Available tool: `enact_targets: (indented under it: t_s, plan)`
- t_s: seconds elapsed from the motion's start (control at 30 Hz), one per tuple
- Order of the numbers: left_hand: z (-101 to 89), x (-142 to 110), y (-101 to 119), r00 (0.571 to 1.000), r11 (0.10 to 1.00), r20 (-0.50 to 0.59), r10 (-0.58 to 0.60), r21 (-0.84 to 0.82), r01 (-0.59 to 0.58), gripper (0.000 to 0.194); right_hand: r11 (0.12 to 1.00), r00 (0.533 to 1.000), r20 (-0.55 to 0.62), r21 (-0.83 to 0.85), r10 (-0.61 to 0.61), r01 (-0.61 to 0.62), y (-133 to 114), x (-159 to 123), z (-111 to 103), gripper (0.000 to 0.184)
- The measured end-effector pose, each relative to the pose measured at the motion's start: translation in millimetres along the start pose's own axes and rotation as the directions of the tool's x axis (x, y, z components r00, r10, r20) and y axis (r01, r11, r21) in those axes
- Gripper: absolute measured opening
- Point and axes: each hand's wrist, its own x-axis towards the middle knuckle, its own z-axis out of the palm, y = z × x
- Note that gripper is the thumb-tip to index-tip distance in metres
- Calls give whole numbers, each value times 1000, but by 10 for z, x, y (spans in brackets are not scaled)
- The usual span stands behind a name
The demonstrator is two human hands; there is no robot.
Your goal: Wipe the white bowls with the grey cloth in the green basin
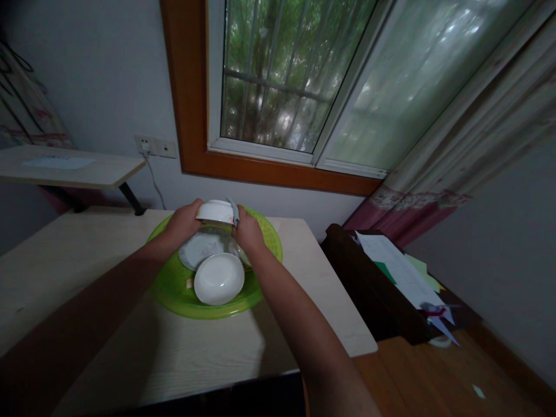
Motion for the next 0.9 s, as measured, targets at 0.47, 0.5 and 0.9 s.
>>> enact_targets:
  t_s: [0.47, 0.5, 0.9]
  plan:
    - [3, 8, 76, 995, 997, -73, 72, 41, -69, 34, 939, 982, -73, 312, 175, -144, 172, 109, 111, 31]
    - [12, 10, 62, 996, 997, -56, 72, 35, -70, 35, 930, 982, -56, 334, 182, -153, 180, 113, 122, 30]
    - [-2, -28, 50, 1000, 982, -15, 3, 189, -1, 31, 995, 999, -35, 96, 26, -22, 121, 48, 28, 39]
